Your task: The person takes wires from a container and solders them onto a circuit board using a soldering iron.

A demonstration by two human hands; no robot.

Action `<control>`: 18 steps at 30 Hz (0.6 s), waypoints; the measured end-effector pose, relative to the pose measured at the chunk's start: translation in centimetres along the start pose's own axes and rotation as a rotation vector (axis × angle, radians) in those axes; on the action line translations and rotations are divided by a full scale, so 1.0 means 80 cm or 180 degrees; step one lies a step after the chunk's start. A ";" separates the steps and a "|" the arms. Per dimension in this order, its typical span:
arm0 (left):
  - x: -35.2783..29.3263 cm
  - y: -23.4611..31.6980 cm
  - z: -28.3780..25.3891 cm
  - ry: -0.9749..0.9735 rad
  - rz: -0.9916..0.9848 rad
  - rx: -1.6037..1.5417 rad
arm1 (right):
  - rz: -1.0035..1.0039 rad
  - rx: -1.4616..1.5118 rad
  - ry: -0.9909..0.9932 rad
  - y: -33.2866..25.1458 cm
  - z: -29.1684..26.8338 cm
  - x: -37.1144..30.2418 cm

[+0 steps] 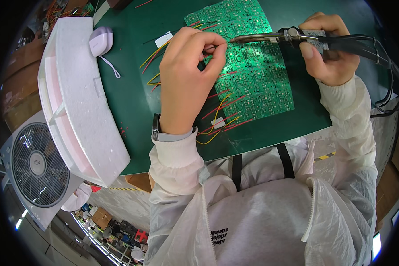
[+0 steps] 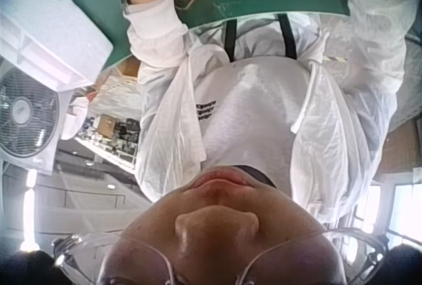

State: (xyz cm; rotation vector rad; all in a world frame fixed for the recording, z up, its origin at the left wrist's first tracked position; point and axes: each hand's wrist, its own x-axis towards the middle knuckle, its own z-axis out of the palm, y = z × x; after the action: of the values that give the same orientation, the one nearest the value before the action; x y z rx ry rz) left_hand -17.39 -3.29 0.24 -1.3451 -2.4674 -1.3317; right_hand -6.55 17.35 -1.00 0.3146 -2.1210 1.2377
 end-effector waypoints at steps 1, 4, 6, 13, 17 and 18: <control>0.000 0.000 0.001 0.0022 0.0031 -0.0008 | -0.0035 0.0015 0.0007 0.000 0.001 0.000; -0.001 0.000 0.002 0.0018 0.0163 0.0062 | 0.0010 0.0048 0.0039 -0.002 0.003 -0.001; -0.001 0.000 0.002 0.0046 0.0178 0.0078 | -0.0038 0.0066 0.0025 -0.001 0.006 -0.001; 0.000 0.000 0.002 0.0074 0.0268 0.0097 | -0.0080 0.0047 0.0086 0.005 0.008 -0.003; -0.001 0.001 0.003 0.0089 0.0301 0.0113 | -0.0150 0.0008 0.0109 0.007 0.009 -0.005; -0.001 0.001 0.004 0.0088 0.0301 0.0090 | -0.0120 0.0026 0.0126 0.007 0.010 -0.005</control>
State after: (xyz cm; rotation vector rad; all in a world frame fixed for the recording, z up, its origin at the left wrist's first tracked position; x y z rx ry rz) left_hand -17.20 -3.12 0.08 -1.4081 -2.3635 -1.2816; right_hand -6.84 16.90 -1.89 0.3296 -2.0679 1.2215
